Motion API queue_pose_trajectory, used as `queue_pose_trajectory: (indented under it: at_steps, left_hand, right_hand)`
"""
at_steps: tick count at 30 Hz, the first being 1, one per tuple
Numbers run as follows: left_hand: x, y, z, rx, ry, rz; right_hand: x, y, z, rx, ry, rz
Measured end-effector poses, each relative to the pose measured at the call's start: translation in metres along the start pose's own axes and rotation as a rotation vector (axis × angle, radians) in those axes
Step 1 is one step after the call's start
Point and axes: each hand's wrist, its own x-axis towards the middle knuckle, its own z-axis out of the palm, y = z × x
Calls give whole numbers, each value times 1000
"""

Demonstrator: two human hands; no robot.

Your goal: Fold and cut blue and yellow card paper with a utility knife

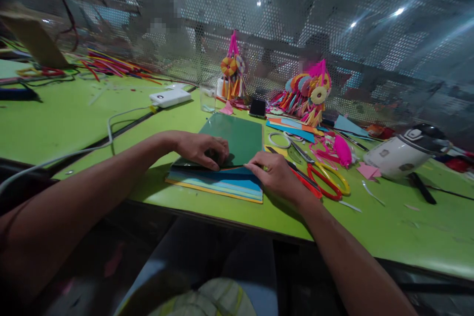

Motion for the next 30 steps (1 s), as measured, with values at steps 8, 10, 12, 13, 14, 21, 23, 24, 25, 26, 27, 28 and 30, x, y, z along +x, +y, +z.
queue_pose_trajectory:
  at_steps: [8,10,12,13,14,21,23,24,25,26,27,28,30]
  left_hand:
    - [6,18,10,291,50,-58]
    - [8,19,12,352,54,-47]
    - [8,18,12,350,49,-30]
    - [8,17,11,327,46,-22]
    - [7,15,10,292,43,-15]
    - [4,3,3,46,51,-29]
    - [4,2,4,15,56,-42]
    - [4,1,4,3,57,-45]
    - [5,0,4,-10,58,-46]
    - [5,0,4,-23,59,-49]
    - [5,-1,4,-36,59,-53]
    - [5,-2,4,-46,56,-58]
    - [5,-2,4,-51,51,-70]
  right_hand:
    - [2,5,2,-3,25,32]
    - [1,6,2,-10,20,26]
    - [0,4,-1,-11,9,8]
    - [0,2,-2,-9,-2,-8]
    - [-1,0,-4,-11,-25,-28]
    - [-3,-8,-9,-142,-238,-142]
    - [-3,-8,-8,-160,-243,-136]
    - [-3,-8,-7,-166,-243,-137]
    - [-3,-7,-7,-171,-242,-141]
    - [-4,-7,-7,-175,-241,-146]
    - [-4,-6,-7,-178,-239,-149]
    - [-4,-6,-8,-177,-237,-148]
    - [-5,-3,-9,-158,-240,-127]
